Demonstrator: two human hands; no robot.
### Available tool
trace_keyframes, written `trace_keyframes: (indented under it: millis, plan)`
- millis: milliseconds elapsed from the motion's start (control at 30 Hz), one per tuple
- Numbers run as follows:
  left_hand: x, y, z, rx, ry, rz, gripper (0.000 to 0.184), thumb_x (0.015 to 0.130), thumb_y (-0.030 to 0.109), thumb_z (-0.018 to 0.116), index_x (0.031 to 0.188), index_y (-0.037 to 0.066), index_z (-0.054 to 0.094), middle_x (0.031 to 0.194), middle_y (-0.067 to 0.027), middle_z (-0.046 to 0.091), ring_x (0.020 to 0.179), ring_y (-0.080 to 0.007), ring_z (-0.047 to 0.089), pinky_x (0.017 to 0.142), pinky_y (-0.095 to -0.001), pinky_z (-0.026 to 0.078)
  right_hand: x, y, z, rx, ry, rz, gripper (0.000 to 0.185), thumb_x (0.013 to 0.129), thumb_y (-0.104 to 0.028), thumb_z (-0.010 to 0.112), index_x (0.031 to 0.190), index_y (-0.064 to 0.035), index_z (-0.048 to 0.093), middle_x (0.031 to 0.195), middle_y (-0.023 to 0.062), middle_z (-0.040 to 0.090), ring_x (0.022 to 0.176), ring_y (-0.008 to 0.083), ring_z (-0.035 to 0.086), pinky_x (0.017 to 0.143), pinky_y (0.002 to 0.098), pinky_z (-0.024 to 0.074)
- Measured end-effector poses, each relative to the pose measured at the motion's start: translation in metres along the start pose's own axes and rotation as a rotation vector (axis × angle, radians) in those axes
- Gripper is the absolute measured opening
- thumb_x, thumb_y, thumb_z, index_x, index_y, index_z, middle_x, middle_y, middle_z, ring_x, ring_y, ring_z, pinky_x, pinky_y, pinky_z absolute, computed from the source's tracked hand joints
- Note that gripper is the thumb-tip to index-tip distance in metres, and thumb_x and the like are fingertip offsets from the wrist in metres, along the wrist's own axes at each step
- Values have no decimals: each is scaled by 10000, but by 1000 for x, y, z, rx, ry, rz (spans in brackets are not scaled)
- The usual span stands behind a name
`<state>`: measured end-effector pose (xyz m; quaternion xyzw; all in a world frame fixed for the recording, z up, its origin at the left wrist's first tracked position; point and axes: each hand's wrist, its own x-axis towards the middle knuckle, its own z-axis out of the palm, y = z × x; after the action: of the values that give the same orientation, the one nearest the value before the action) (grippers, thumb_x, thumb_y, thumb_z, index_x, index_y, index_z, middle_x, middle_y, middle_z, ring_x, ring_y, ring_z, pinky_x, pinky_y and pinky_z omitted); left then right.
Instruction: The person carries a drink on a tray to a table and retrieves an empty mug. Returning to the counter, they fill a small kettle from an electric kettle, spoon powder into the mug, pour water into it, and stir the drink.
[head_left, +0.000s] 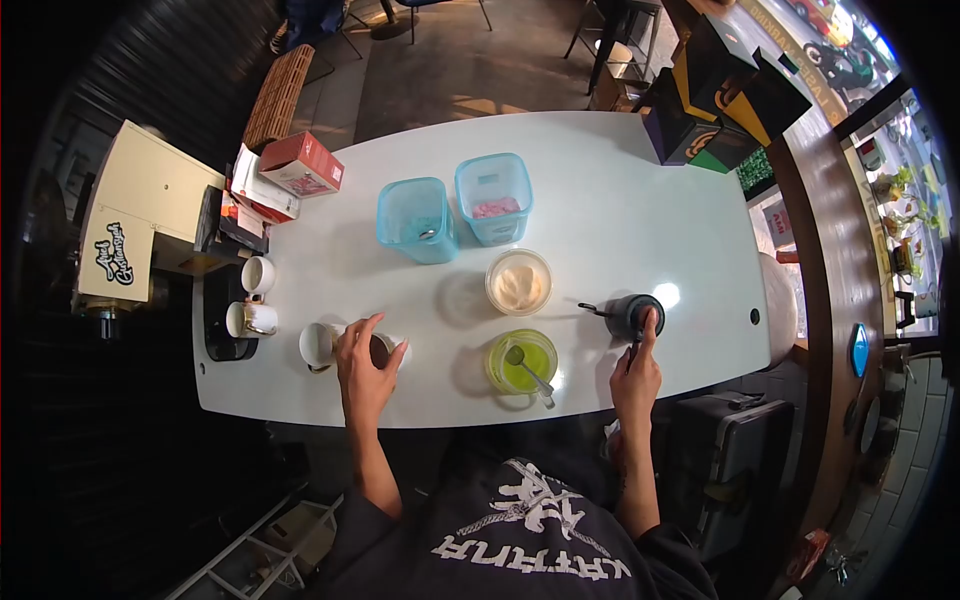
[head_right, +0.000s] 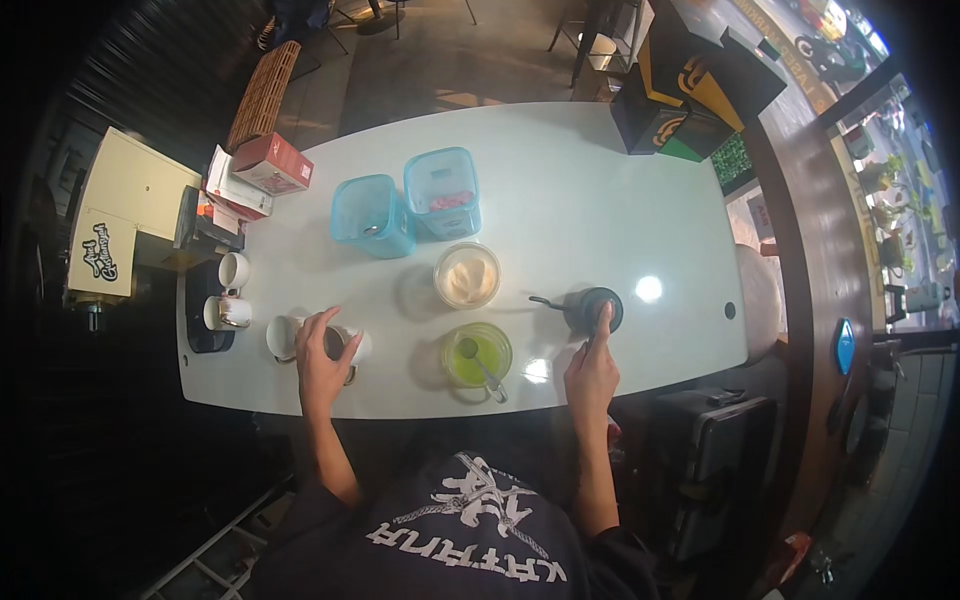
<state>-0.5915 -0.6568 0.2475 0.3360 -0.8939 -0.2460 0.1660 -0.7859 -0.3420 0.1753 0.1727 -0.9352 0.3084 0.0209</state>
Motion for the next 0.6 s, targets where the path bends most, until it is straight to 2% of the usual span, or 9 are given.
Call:
trace_keyframes:
  millis: [200, 267, 333, 400, 467, 600]
  plan:
    - [-4, -7, 13, 134, -9, -8, 467, 769, 183, 792, 1190, 72, 623, 1164, -129, 606, 1086, -356, 554, 951, -456, 442, 2, -3, -4, 14, -58, 46, 882, 812, 95, 528, 1556, -132, 113, 992, 271, 666, 771, 438, 651, 637, 486, 491]
    - [-4, -7, 17, 93, 76, -21, 391, 756, 141, 788, 1102, 21, 653, 1077, -142, 643, 1033, -345, 599, 915, -428, 465, 3, -4, -7, 25, -40, 6, 892, 803, 97, 534, 1556, -130, 112, 1012, 273, 664, 779, 443, 648, 637, 487, 488]
    - [-3, -7, 21, 102, 115, -14, 365, 748, 133, 789, 1070, 16, 663, 1044, -140, 652, 999, -344, 610, 898, -425, 472, 3, -6, -12, 11, -118, 64, 816, 830, 52, 530, 1543, -87, 158, 1230, 262, 606, 800, 431, 651, 636, 484, 496]
    - [-3, -8, 23, 116, 150, -3, 340, 740, 126, 791, 1038, 11, 674, 1011, -138, 661, 966, -342, 621, 881, -421, 479, 4, -6, -15, 42, -134, 50, 824, 828, 49, 536, 1544, -84, 149, 1219, 267, 609, 797, 434, 651, 636, 485, 496]
    - [-1, -9, 26, 88, 167, -4, 347, 740, 156, 792, 1051, 55, 676, 1028, -108, 661, 992, -335, 602, 874, -434, 474, 4, -4, -12, 42, -99, 4, 852, 821, 47, 552, 1547, -74, 123, 1191, 279, 616, 793, 441, 649, 636, 486, 495]
    - [8, -6, 32, 60, 174, 16, 354, 723, 140, 790, 1046, 58, 670, 1008, -98, 665, 967, -319, 609, 847, -419, 483, 3, -8, -16, 19, -138, 40, 857, 821, 54, 552, 1547, -73, 114, 1210, 283, 605, 817, 448, 647, 658, 489, 497]
